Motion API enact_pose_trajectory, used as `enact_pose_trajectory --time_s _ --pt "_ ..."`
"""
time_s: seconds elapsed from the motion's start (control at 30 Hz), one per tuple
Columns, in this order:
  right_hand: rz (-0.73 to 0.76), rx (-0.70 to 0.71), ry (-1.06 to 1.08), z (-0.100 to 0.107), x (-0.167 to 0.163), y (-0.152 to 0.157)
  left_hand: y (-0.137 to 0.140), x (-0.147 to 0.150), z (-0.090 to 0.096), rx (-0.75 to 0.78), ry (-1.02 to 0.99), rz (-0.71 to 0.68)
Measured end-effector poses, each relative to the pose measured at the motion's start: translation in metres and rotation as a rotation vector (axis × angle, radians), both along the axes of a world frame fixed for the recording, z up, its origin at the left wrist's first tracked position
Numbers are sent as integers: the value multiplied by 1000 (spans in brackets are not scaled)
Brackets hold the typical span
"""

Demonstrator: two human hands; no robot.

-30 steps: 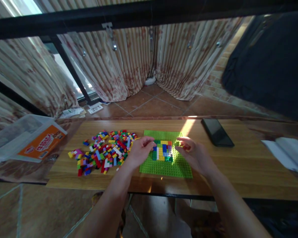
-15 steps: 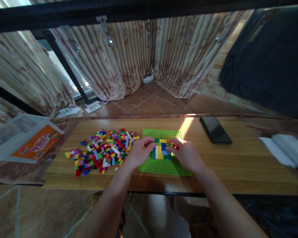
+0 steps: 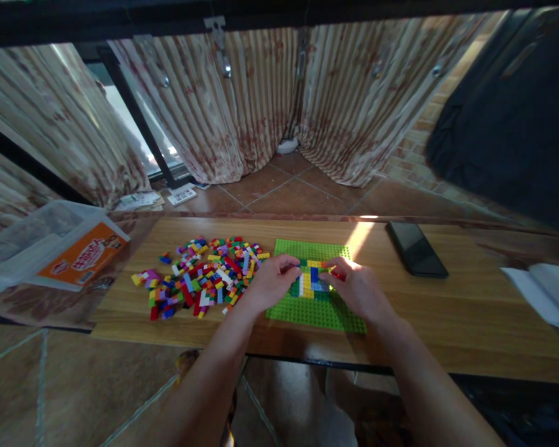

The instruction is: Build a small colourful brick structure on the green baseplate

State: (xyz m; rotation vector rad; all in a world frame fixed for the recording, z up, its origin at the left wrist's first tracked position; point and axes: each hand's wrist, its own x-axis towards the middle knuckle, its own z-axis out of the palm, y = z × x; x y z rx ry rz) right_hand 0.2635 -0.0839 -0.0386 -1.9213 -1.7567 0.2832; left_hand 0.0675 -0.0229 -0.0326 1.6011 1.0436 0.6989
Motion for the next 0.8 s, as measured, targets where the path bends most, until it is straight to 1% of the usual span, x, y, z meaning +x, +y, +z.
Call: enact_pose_trajectory --time_s 0.17,0.33,0.43,0.57,0.8 --pt "-67 26 52 6 5 1 -2 1 3 -31 2 7" --pt "-154 66 72 -2 2 7 -2 2 3 -32 -15 11" --pt "-147 112 21 -11 -3 11 -1 1 0 -9 -14 8" --pt "-101 160 -40 -19 -6 13 0 -1 -2 26 -12 12" --pt "-90 133 3 -25 -6 14 1 -2 -2 56 9 24"
